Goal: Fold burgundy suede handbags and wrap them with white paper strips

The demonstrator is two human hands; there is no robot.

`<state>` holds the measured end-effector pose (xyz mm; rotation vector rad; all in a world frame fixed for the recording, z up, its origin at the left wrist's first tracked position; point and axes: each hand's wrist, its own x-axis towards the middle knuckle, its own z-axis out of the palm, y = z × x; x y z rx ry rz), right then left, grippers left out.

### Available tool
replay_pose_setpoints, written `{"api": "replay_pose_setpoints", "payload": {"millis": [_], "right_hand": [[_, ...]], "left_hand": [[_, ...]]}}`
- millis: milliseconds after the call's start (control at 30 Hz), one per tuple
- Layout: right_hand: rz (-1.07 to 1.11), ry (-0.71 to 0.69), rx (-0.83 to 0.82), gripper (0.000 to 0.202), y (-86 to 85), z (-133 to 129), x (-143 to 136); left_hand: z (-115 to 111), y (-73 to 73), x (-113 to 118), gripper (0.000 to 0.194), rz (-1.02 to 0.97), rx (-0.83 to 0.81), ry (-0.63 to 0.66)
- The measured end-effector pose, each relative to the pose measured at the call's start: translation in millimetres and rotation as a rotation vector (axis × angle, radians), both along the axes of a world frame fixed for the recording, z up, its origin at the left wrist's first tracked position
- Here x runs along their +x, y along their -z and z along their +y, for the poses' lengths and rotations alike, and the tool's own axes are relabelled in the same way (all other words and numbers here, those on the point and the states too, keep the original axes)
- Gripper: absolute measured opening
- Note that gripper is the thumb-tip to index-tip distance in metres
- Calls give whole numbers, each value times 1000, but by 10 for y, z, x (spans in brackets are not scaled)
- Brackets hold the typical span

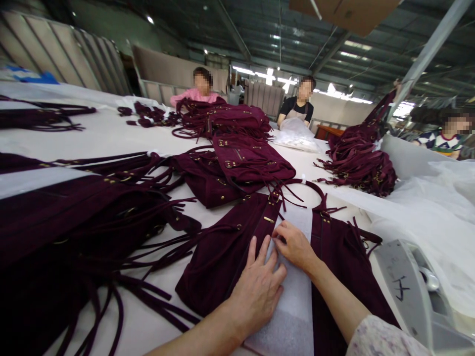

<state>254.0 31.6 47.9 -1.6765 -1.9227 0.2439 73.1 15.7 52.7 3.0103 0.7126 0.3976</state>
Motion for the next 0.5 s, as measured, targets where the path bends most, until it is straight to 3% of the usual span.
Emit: {"api": "replay_pose_setpoints", "payload": {"millis": [133,267,400,500], "right_hand": [[29,217,50,9,87,52,58],[58,303,42,11,146,141,158],[121,448,79,29,126,138,243],[107,360,27,49,100,67,265]], "left_hand": [[3,-3,4,29,14,-5,3],[10,-42,-1,31,25,-28,16],[5,-67,-4,31,33,-51,-4],[-2,-55,0,31,38,-45,-3]]}}
